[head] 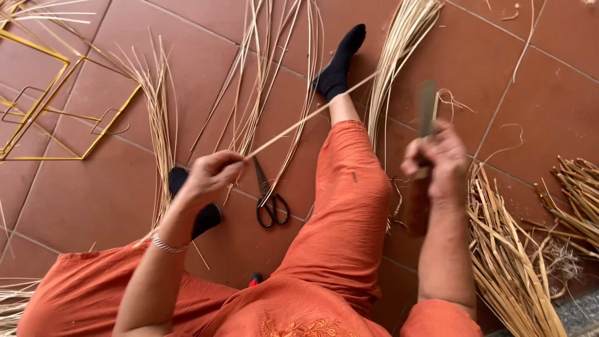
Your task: The person sits on a tiled floor and uses a knife to shave and smooth individual bamboo strips. They repeatedly pick up strips, run the blade along their length to remove fibers, and place the finished pieces into a pile.
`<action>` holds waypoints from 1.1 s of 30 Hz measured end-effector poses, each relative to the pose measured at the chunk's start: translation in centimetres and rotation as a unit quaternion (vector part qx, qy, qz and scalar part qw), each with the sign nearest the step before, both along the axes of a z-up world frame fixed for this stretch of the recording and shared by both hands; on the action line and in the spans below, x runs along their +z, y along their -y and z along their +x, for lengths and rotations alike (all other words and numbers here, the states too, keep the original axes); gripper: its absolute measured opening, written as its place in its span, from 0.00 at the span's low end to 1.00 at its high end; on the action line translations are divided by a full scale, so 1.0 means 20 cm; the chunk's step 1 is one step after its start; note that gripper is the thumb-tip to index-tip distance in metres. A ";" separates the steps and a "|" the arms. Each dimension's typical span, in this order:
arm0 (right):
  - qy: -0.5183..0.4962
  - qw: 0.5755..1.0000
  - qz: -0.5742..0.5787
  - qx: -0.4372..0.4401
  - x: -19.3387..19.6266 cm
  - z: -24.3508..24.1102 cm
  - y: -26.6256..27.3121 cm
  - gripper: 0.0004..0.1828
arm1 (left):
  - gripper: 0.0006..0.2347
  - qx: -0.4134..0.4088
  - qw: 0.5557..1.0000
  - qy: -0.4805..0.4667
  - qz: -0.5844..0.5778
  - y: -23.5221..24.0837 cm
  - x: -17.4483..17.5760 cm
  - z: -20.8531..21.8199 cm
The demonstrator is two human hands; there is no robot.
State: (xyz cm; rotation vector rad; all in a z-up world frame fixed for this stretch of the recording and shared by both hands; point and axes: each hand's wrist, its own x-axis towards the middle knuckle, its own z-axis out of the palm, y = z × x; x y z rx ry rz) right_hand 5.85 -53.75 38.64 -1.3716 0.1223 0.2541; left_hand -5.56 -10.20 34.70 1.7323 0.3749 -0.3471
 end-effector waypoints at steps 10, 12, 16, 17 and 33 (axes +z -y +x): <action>-0.100 0.955 0.134 0.246 -0.05 -0.23 -0.55 0.28 | 0.07 -0.055 0.993 0.056 -0.093 0.38 0.00 0.04; -0.077 0.959 0.137 0.234 -0.06 -0.24 -0.57 0.27 | 0.08 -0.047 0.995 0.052 -0.077 0.39 0.01 0.02; -0.029 0.971 0.109 0.211 -0.10 -0.25 -0.58 0.27 | 0.08 -0.031 0.996 0.055 -0.058 0.42 0.00 -0.01; -0.028 0.971 0.105 0.212 -0.11 -0.26 -0.58 0.26 | 0.08 -0.028 0.996 0.054 -0.060 0.43 0.00 -0.02; 0.013 0.991 0.069 0.110 -0.20 -0.21 -0.54 0.21 | 0.07 0.025 0.991 0.053 -0.118 0.53 -0.07 -0.05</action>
